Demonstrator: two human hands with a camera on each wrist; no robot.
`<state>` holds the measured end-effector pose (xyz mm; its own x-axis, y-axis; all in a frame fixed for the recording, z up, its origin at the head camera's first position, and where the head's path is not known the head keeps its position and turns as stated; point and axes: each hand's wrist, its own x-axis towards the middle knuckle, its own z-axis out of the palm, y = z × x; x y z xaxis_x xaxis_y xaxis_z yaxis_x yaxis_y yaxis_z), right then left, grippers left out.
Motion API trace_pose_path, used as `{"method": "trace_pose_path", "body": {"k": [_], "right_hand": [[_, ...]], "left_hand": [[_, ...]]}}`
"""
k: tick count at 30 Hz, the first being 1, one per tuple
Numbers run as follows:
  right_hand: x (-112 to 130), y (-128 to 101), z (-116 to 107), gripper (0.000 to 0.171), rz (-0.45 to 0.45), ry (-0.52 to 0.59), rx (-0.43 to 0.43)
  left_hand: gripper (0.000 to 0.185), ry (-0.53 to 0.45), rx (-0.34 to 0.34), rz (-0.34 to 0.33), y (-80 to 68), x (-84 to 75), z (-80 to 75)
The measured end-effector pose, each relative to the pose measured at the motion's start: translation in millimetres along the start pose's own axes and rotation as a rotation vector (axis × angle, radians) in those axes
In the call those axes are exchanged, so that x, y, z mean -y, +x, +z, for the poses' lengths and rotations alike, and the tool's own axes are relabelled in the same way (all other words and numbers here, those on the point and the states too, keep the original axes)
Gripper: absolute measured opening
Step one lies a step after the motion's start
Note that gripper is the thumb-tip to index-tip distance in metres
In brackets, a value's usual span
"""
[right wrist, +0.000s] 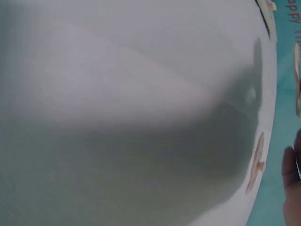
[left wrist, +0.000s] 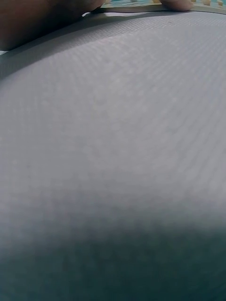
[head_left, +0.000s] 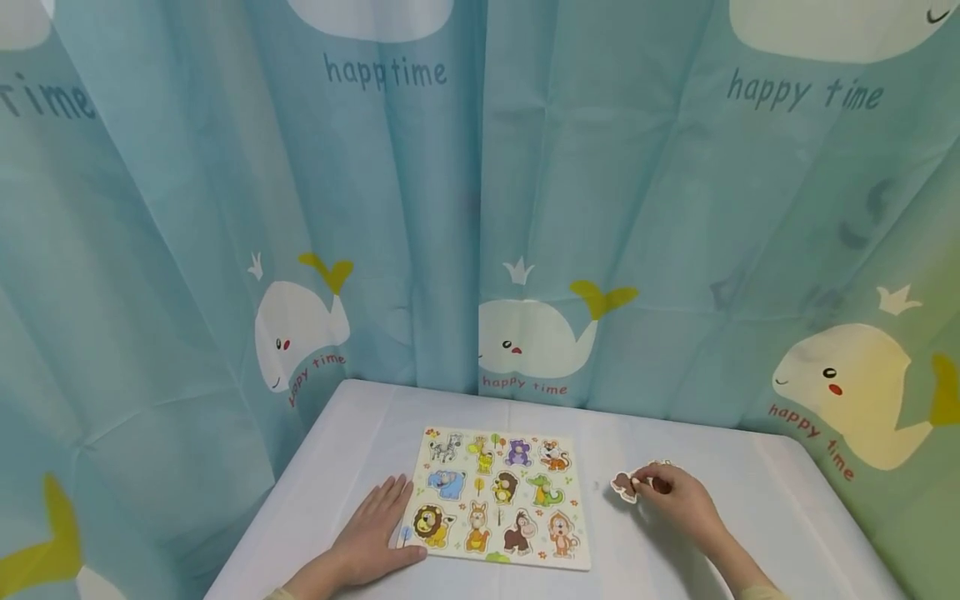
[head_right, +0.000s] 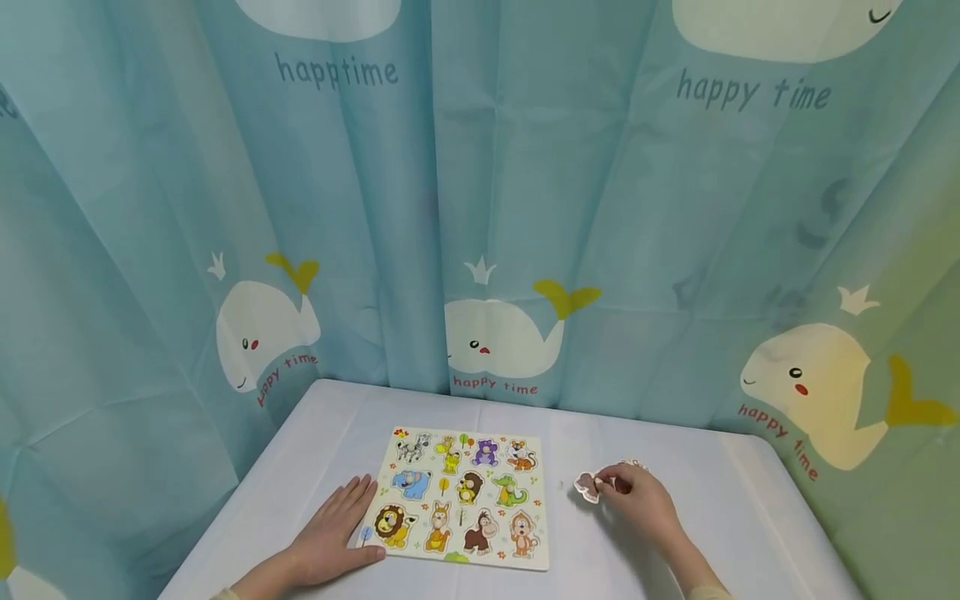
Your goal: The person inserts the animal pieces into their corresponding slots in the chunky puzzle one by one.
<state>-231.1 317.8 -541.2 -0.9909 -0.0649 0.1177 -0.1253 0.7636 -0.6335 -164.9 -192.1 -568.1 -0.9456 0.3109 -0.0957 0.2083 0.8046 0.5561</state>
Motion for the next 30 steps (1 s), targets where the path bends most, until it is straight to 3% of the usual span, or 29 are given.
{"method": "trace_pose_path", "body": {"k": [4, 11, 22, 30], "right_hand": [[1, -5, 11, 0.008, 0.028, 0.004, 0.082], [0, -7, 18, 0.01, 0.042, -0.013, 0.112], [-6, -11, 19, 0.009, 0.064, -0.037, 0.078], [0, -15, 25, 0.01, 0.136, -0.043, 0.031]], "left_hand": [[0.108, -0.005, 0.007, 0.001, -1.2, 0.2, 1.6], [0.107, -0.033, -0.024, 0.006, -1.6, 0.6, 3.6], [0.108, -0.054, -0.042, 0.025, -1.9, 2.9, 7.9], [0.108, -0.004, -0.033, 0.02, -0.5, 4.2, 4.8]]}}
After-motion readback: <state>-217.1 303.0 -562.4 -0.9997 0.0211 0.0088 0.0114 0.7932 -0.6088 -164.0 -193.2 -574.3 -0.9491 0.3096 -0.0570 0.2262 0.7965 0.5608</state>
